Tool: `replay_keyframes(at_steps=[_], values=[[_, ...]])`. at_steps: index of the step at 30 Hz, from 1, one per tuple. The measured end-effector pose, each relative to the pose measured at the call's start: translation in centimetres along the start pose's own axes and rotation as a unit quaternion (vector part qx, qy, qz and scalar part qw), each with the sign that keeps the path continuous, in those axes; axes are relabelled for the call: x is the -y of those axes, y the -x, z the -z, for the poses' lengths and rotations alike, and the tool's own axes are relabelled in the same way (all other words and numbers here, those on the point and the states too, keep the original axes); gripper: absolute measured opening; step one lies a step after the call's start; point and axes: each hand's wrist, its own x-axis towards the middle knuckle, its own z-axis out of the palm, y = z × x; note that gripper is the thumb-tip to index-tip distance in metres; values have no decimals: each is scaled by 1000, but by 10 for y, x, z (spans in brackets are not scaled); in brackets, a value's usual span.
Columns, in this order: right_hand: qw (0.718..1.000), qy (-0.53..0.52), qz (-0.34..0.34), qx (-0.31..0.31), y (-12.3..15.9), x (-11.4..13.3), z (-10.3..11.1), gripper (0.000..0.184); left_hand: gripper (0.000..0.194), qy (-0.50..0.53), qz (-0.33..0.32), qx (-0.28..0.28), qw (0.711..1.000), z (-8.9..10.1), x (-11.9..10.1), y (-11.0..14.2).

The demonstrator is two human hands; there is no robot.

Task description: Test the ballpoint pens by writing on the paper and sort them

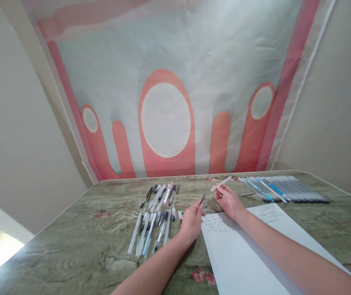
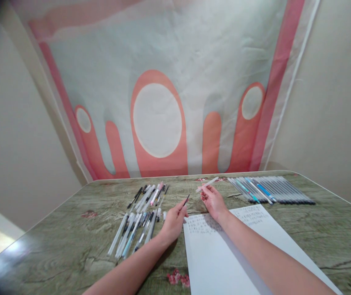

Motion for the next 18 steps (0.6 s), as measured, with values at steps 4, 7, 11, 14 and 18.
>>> replay_keyframes(at_steps=[4,7,11,14,18], values=[[1000,-20,-10,14,0,3,-1,26,40,-42,-21,4,999,1,2,0],[999,-37,-19,18,0,5,0,26,40,-51,-23,10,998,1,3,0],[999,-22,-19,39,2,7,0,25,39,-49,-25,24,998,1,4,-1],[998,10,-14,52,4,7,-2,23,38,-45,-27,26,998,1,3,-1],[995,70,7,68,9,6,-6,27,37,-40,-30,26,998,2,2,-1]])
